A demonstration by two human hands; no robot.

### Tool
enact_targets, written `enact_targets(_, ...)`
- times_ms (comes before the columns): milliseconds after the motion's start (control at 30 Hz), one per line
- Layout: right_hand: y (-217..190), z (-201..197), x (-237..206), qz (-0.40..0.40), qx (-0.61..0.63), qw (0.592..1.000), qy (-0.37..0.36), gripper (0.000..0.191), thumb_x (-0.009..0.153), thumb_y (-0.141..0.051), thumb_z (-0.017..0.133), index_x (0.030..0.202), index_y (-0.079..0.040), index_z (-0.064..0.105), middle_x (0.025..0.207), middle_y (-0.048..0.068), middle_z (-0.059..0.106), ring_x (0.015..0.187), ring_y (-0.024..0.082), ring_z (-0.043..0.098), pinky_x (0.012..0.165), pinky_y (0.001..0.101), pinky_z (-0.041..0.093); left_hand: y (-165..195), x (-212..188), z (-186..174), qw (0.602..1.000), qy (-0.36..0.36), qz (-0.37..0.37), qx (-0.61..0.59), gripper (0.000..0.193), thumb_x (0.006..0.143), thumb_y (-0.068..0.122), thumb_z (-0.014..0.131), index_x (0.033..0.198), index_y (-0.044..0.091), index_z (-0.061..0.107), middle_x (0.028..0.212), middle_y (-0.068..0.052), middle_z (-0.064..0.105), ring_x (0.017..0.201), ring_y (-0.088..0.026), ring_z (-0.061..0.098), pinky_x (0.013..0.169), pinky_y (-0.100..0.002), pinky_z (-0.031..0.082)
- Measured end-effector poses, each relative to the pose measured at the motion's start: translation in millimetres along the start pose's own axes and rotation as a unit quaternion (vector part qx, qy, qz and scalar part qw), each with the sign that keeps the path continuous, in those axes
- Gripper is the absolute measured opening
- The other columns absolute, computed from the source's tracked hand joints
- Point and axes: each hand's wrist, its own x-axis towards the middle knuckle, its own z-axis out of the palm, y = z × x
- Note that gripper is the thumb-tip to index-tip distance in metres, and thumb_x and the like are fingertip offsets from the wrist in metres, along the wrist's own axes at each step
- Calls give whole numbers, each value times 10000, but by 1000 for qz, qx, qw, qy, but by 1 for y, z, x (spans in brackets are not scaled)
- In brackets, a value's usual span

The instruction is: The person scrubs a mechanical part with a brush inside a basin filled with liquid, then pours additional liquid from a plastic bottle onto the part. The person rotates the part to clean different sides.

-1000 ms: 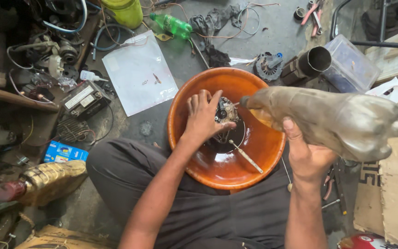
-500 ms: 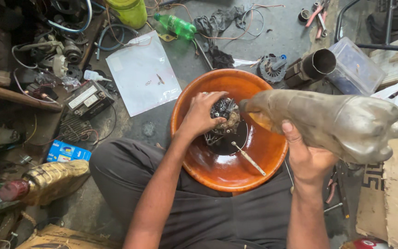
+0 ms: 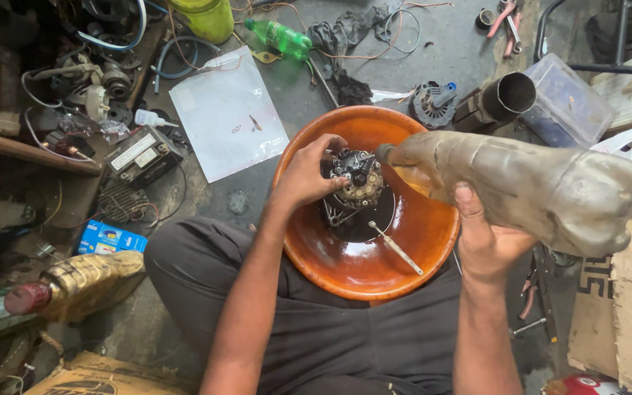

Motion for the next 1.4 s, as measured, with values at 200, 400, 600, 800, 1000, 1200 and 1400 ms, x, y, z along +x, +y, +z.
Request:
enact_targets(200, 4, 4, -5, -10, -2, 1000, 0, 749, 1053, 13, 797, 1596, -51, 284, 1516, 94, 472, 1338, 191, 506, 1213, 368, 421, -2, 0, 6, 995, 5, 46, 86, 854, 583, 206, 980, 1293, 26, 540, 1262, -175, 638, 1152, -346, 639, 977, -404, 507)
enact_targets(400, 0, 8, -6, -7, 1, 1000, 17, 756, 1052, 1, 807, 1584, -36, 270, 1548, 112, 448, 1355, 198, 493, 1229, 374, 403, -11, 1, 10, 995, 15, 32, 88, 760, 597, 235, 961, 1249, 47, 618, 1198, -143, 690, 1131, -326, 672, 967, -396, 527)
enact_targets(600, 6, 9, -4, -9, 12, 1000, 13, 736, 1068, 14, 804, 1593, -36, 291, 1479, 94, 477, 1330, 194, 516, 1219, 364, 416, -14, 2, 6, 998, 15, 36, 46, 678, 645, 231, 943, 1230, 48, 654, 1155, -125, 703, 1098, -289, 696, 955, -382, 543)
enact_targets(800, -4, 9, -1, 12, 20, 1000, -7, 698, 1043, 31, 785, 1564, -22, 323, 1486, 108, 498, 1314, 197, 531, 1200, 368, 436, -4, -4, 7, 991, 5, -44, 129, 819, 598, 374, 961, 1285, 79, 625, 1196, -150, 657, 1108, -338, 660, 964, -426, 528)
enact_targets(1000, -23, 13, 0, 56, 8, 998, -37, 530, 1031, 71, 762, 1462, 35, 456, 1395, 134, 592, 1216, 210, 594, 1143, 361, 492, 6, -17, 50, 970, 74, -139, 187, 1202, 509, 524, 999, 1434, 16, 424, 1339, -243, 457, 1244, -469, 487, 1006, -522, 443)
enact_targets(1200, -28, 19, 6, 46, 3, 998, -49, 544, 998, 51, 778, 1455, 25, 484, 1364, 118, 608, 1230, 206, 631, 1140, 354, 521, -15, -8, 45, 986, 76, -59, 139, 1146, 453, 412, 1022, 1411, 60, 500, 1346, -187, 546, 1272, -418, 520, 1074, -487, 430)
enact_targets(1400, -25, 18, 6, 40, -5, 998, -45, 519, 1030, 76, 778, 1448, 47, 472, 1402, 139, 601, 1223, 208, 607, 1161, 363, 510, -27, -5, 32, 998, 50, -3, 48, 970, 482, 295, 1008, 1331, 56, 604, 1322, -155, 660, 1250, -332, 628, 1074, -415, 485)
